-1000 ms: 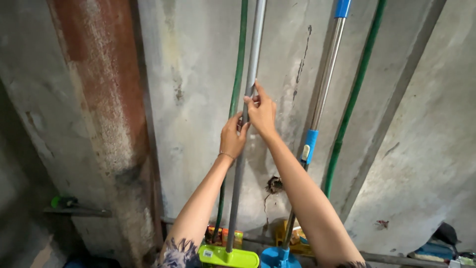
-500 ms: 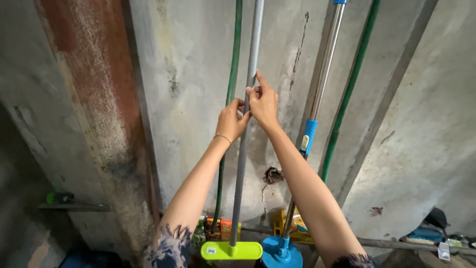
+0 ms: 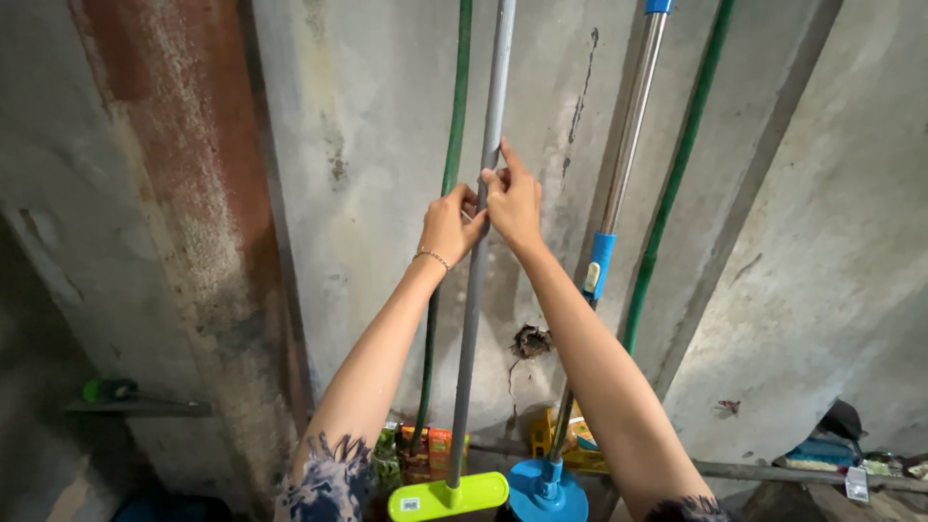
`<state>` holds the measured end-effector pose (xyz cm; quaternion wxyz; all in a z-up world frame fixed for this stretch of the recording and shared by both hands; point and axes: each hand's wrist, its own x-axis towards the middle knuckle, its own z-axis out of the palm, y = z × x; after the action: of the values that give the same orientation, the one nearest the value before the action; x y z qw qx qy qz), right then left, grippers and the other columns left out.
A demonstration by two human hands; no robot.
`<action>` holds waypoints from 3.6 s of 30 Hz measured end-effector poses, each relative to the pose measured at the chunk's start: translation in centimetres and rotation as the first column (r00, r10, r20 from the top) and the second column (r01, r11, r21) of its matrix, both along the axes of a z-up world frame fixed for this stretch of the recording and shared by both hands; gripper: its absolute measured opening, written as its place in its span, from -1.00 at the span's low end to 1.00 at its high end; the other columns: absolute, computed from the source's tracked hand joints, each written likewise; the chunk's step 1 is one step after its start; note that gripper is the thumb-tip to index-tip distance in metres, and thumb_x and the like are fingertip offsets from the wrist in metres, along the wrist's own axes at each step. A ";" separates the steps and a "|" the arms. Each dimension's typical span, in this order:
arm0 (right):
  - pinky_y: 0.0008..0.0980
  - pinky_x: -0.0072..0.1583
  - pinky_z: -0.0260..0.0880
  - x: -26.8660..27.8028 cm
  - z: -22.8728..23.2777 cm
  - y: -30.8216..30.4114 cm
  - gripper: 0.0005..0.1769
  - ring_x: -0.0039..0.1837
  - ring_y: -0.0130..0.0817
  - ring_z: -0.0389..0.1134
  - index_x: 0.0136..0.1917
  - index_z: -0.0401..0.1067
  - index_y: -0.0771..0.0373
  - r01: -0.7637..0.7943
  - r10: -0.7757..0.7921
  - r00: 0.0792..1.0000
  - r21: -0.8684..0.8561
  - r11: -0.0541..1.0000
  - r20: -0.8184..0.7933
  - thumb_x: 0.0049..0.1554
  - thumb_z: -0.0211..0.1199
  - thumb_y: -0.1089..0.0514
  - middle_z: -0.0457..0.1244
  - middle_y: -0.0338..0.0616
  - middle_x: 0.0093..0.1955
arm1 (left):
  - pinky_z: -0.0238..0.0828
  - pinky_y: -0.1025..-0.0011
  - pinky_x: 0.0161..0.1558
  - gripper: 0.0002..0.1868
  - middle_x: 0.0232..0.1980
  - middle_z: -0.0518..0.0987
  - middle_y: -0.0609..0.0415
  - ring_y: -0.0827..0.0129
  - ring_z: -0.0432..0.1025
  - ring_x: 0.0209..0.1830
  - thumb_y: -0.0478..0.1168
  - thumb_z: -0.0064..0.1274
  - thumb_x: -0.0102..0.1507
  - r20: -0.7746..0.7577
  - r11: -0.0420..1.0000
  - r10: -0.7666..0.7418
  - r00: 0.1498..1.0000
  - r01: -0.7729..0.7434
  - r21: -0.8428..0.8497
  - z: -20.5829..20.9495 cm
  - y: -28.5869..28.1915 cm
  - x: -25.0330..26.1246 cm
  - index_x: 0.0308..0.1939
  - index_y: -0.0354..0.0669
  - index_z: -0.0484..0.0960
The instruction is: Scrubbing the walls and floor of a bathroom with a brush and water.
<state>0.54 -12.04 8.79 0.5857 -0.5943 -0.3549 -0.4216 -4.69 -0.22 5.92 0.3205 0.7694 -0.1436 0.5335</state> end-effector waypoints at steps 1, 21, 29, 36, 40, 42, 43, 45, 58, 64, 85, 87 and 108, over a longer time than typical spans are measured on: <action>-0.31 -0.09 0.41 0.0 0.1 -0.2 -0.37 -0.26 -0.35 0.36 0.49 0.32 0.17 0.000 0.000 1.000 -0.001 1.000 -0.001 0.15 0.28 0.27 0.35 -0.07 -0.31 | 0.56 0.29 -0.27 -0.73 -0.34 0.69 -0.06 0.17 0.64 -0.37 -0.19 0.28 0.14 -0.001 1.000 0.000 1.000 0.000 -0.001 0.1 -0.2 -0.1 -0.23 -0.27 0.59; -0.49 -0.17 0.25 1.3 -1.9 -1.4 -0.20 -0.27 -0.61 0.17 0.64 0.12 -0.07 -0.269 0.269 0.963 -0.024 0.963 -0.010 0.22 0.20 0.39 0.21 -0.34 -0.37 | 0.52 0.18 -0.23 -0.68 -0.35 0.68 0.01 0.10 0.61 -0.32 -0.15 0.32 0.10 -0.039 0.993 0.100 0.994 -0.102 -0.051 -1.5 -1.9 0.3 -0.22 -0.16 0.52; -0.38 0.00 0.48 4.8 -4.2 2.2 -0.11 -0.11 -0.44 0.35 0.62 0.13 -0.16 -0.097 0.097 0.993 -0.005 0.995 0.067 0.13 0.26 0.41 0.30 -0.19 -0.14 | 0.59 0.32 -0.16 -0.66 -0.24 0.73 0.05 0.27 0.66 -0.27 -0.23 0.31 0.10 -0.072 0.984 0.013 0.997 -0.025 -0.176 -4.9 2.0 5.0 -0.06 -0.13 0.63; -0.27 0.14 0.52 2.9 -5.7 1.8 -0.05 0.10 -0.21 0.52 0.65 0.01 -0.03 -0.127 0.120 0.991 -0.116 0.985 -0.062 0.08 0.28 0.35 0.42 0.00 0.03 | 0.57 0.30 0.05 -0.36 0.04 0.69 -0.07 0.20 0.64 0.02 -0.30 0.22 0.12 -0.036 0.983 -0.058 0.998 0.051 -0.174 -6.8 2.3 7.4 0.31 -0.16 0.45; -0.10 0.24 0.45 4.0 -6.9 1.4 -0.03 0.32 0.11 0.39 0.65 -0.02 0.06 0.009 0.012 0.988 -0.137 0.991 0.156 0.10 0.39 0.27 0.31 0.27 0.34 | 0.35 0.13 0.27 -0.11 0.33 0.46 -0.33 -0.14 0.36 0.32 -0.35 0.27 0.09 0.148 0.997 0.075 0.986 -0.079 0.017 -7.2 1.4 6.1 0.48 -0.21 0.23; -0.05 0.38 0.32 3.2 -7.2 0.8 0.01 0.38 0.18 0.32 0.66 -0.07 0.02 0.016 -0.014 1.000 -0.209 0.978 0.012 0.07 0.39 0.13 0.25 0.26 0.42 | 0.26 0.15 0.42 -0.07 0.46 0.36 -0.25 -0.12 0.25 0.48 -0.32 0.15 0.20 0.011 0.999 0.048 0.999 -0.048 -0.019 -7.3 0.9 4.8 0.61 -0.09 0.07; -0.05 0.38 0.32 3.5 -7.6 0.6 0.01 0.38 0.18 0.32 0.66 -0.07 0.02 0.013 -0.013 1.000 -0.213 0.977 0.004 0.07 0.39 0.13 0.25 0.26 0.42 | 0.26 0.15 0.42 -0.07 0.46 0.36 -0.25 -0.12 0.25 0.48 -0.32 0.15 0.20 0.003 0.999 0.049 0.999 -0.049 -0.023 -7.5 0.8 4.6 0.61 -0.09 0.07; 0.04 0.50 0.10 4.0 -8.7 0.2 0.05 0.58 0.36 0.03 0.69 -0.10 0.05 0.147 -0.097 0.974 -0.246 0.958 0.204 0.11 0.44 0.13 0.00 0.42 0.57 | 0.14 0.11 0.50 0.01 0.56 0.23 -0.27 -0.15 0.13 0.56 -0.33 0.19 0.17 0.149 0.988 0.116 0.982 -0.129 0.083 -8.1 0.6 3.9 0.62 -0.06 -0.03; 0.04 0.57 0.08 -6.5 -18.6 -9.5 0.02 0.65 0.28 -0.03 0.71 -0.08 -0.09 0.277 -0.177 0.952 -0.451 0.848 0.252 0.15 0.42 0.14 -0.19 0.21 0.72 | -0.18 -0.27 0.55 0.12 0.71 -0.15 -0.09 -0.05 -0.26 0.72 -0.23 0.25 0.18 -0.001 0.875 0.400 0.917 -0.381 0.299 -16.8 -6.5 -6.3 0.67 0.17 -0.16; 0.05 0.65 0.02 -10.6 -27.9 -15.5 0.00 0.69 0.25 -0.06 0.73 -0.03 -0.05 0.220 -0.126 0.969 -0.509 0.832 0.213 0.18 0.41 0.20 -0.21 0.17 0.74 | -0.16 -0.23 0.62 0.14 0.75 -0.20 -0.09 -0.03 -0.30 0.76 -0.31 0.22 0.19 -0.088 0.850 0.425 0.901 -0.364 0.381 -26.4 -12.8 -10.0 0.71 0.15 -0.15; 0.11 0.58 0.02 -35.0 -60.2 -62.7 -0.10 0.61 0.42 -0.04 0.64 0.09 0.13 0.531 -0.751 0.589 -0.558 0.638 -0.298 0.13 0.43 0.23 -0.13 0.29 0.69 | -0.06 -0.32 0.44 0.11 0.69 -0.18 -0.10 -0.07 -0.15 0.68 -0.09 0.33 0.16 -0.720 0.859 -0.158 0.675 0.454 0.237 -58.2 -51.8 -24.7 0.63 0.19 -0.10; 0.09 0.62 -0.02 -38.1 -60.4 -68.0 -0.12 0.65 0.36 -0.05 0.65 0.09 0.17 0.653 -0.887 0.390 -0.605 0.455 -0.246 0.18 0.42 0.18 -0.11 0.34 0.68 | -0.06 -0.35 0.41 0.11 0.69 -0.17 -0.13 -0.09 -0.10 0.65 -0.08 0.34 0.15 -0.788 0.836 -0.205 0.580 0.522 0.167 -59.8 -56.4 -26.6 0.61 0.18 -0.10; -0.50 -0.44 -0.05 -39.9 -71.4 -86.2 -0.62 -0.51 -0.54 0.02 -0.17 0.22 0.08 0.124 0.599 0.154 0.617 0.777 -0.785 0.19 0.40 -0.05 -0.03 -0.41 -0.52 | 0.47 0.15 0.15 -0.51 0.06 0.66 -0.03 0.05 0.54 0.13 -0.02 0.24 0.21 -0.808 0.882 -0.447 0.384 0.341 -0.325 -73.0 -75.7 -33.2 0.17 -0.07 0.56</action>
<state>-39.34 -98.22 -62.56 0.8771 -0.4538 0.1394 0.0735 -37.92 -75.94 -67.05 0.5051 0.8556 -0.1128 -0.0115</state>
